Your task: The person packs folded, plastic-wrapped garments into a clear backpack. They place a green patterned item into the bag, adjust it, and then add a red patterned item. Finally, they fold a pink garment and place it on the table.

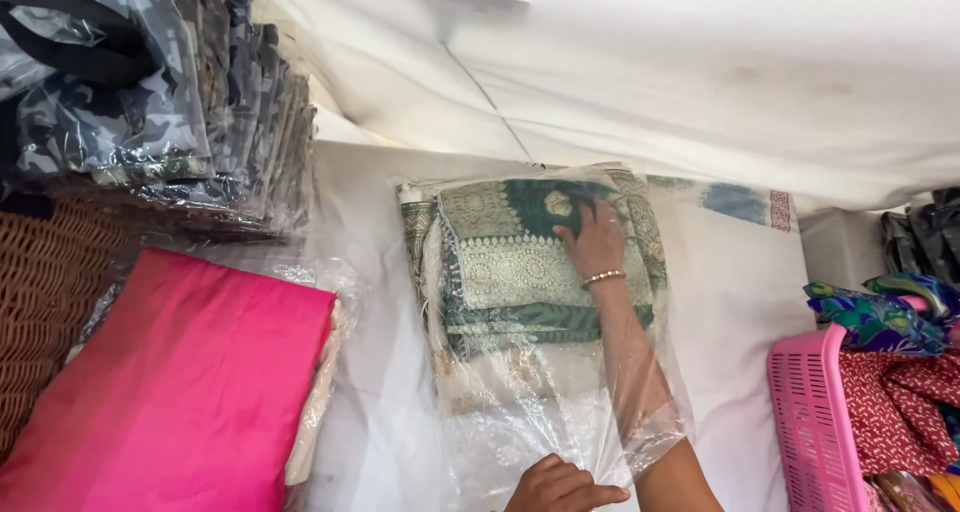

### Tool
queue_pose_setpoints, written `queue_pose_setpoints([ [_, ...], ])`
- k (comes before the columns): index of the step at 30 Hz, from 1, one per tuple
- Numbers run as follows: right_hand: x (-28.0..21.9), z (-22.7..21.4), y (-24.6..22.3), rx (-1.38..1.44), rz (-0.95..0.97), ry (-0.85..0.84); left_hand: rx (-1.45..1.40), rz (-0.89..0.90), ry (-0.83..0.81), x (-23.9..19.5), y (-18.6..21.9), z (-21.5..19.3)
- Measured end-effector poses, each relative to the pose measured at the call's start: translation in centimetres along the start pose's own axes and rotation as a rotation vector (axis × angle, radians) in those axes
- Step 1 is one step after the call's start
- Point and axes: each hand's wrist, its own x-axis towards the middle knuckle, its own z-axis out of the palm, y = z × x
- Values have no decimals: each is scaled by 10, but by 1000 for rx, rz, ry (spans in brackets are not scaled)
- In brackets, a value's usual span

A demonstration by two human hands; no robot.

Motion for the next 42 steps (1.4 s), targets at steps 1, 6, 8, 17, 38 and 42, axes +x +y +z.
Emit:
queue_pose_setpoints([
  [1, 4, -5, -5, 0, 1, 2, 0, 2, -1, 2, 0, -2],
  [6, 28, -34, -37, -197, 48, -149, -5, 20, 13, 3, -3, 6],
  [8, 10, -22, -36, -206, 44, -108, -15, 11, -1, 6, 2, -1],
  [17, 40, -15, -26, -200, 133, -125, -61, -22, -12, 11, 12, -10],
  [38, -146, -36, 5, -321, -78, -141, -2, -92, -353, 9, 18, -26],
  [42, -208, -59, 17, -22, -194, 95, 196, -284, -795, -5, 12, -24],
])
